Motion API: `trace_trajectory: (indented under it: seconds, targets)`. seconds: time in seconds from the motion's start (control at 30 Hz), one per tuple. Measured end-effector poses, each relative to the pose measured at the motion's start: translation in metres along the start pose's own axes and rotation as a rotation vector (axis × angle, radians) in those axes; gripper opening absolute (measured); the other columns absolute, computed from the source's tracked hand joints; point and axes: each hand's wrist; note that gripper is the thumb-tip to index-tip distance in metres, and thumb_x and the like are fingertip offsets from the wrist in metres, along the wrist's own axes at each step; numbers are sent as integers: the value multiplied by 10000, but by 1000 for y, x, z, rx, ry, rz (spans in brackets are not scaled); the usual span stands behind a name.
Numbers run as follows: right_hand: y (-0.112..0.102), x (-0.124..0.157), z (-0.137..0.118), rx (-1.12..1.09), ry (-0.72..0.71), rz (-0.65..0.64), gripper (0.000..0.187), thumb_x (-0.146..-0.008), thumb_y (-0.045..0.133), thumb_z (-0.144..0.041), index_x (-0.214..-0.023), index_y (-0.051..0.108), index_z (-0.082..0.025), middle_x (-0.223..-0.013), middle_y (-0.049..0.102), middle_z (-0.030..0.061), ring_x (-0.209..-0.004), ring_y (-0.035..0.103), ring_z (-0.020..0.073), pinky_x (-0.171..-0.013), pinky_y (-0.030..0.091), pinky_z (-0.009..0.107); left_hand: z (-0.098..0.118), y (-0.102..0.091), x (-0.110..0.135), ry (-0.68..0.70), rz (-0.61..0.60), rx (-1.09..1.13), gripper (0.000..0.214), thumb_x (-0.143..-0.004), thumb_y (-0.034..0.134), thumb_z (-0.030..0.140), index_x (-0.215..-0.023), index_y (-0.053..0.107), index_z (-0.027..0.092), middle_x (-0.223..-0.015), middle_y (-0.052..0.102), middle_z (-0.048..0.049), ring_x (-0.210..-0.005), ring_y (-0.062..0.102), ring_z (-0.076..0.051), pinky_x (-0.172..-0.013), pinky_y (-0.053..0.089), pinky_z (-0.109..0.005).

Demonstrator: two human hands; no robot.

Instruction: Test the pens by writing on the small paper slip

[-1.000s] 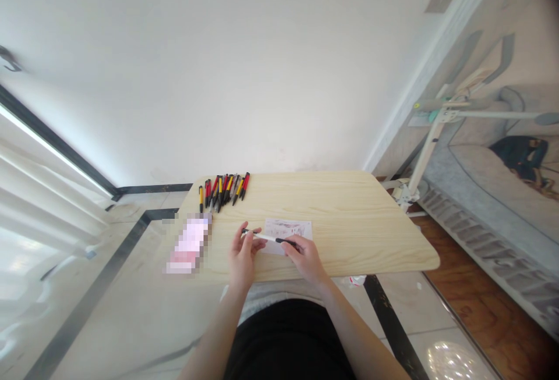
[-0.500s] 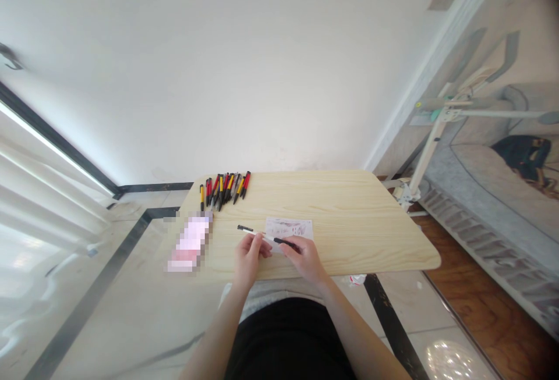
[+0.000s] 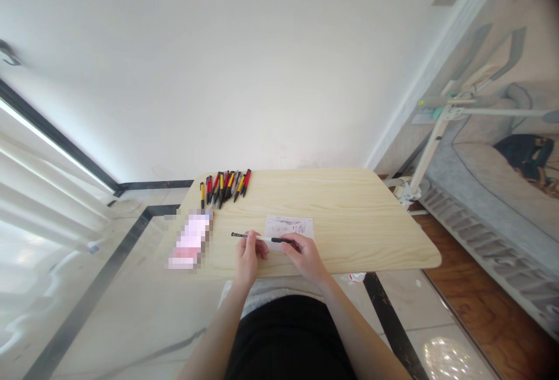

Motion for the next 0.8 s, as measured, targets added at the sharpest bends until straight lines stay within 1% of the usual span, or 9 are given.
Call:
trace_trajectory:
  seconds: [0.1,0.17,0.37,0.53,0.73,0.8]
  targets:
    - [0,0,2,-21,21,12,242,-798,521,-333,-924,642,-166,-618,584,6,-547,497,116,-499,383,221,0,1,0,14,42,18,305,-787,463,475,-750,486,173,-428,518,36,-364,447,-106,-387,347,-215]
    - [0,0,2,-40,25,4,247,-809,504,-336,-927,632,-160,-603,572,4,-539,491,111,-494,375,216,0,1,0,5,44,10,306,-780,469,476,-731,480,174,-425,514,39,-362,445,-104,-385,346,-212]
    - [-1,1,-1,-114,52,18,239,-822,481,-347,-920,599,-163,-600,543,-6,-510,471,96,-462,362,201,4,2,0,-25,-26,-43,345,-784,460,464,-599,453,173,-410,492,29,-356,425,-95,-369,332,-210]
    - [-2,0,-2,-127,54,-1,221,-827,476,-351,-877,582,-164,-599,530,-10,-509,461,93,-459,360,196,3,2,0,-43,-31,-34,361,-784,459,464,-583,472,165,-410,495,22,-352,425,-96,-358,325,-214]
    - [-4,0,-4,-91,38,-29,279,-844,436,-377,-720,566,-163,-599,526,-3,-530,464,95,-480,364,198,3,1,0,-36,-37,-24,351,-794,462,441,-588,478,158,-411,508,19,-352,433,-94,-361,331,-211]
    - [-4,0,-5,-86,43,-34,297,-847,429,-386,-695,556,-165,-596,525,-2,-537,467,97,-486,364,199,3,1,0,-35,-42,-21,342,-792,467,441,-599,476,158,-411,508,22,-350,432,-93,-359,331,-208]
Point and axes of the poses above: each hand's wrist, its own x-axis away from the middle knuckle, its own y-axis out of the palm, z = x × y
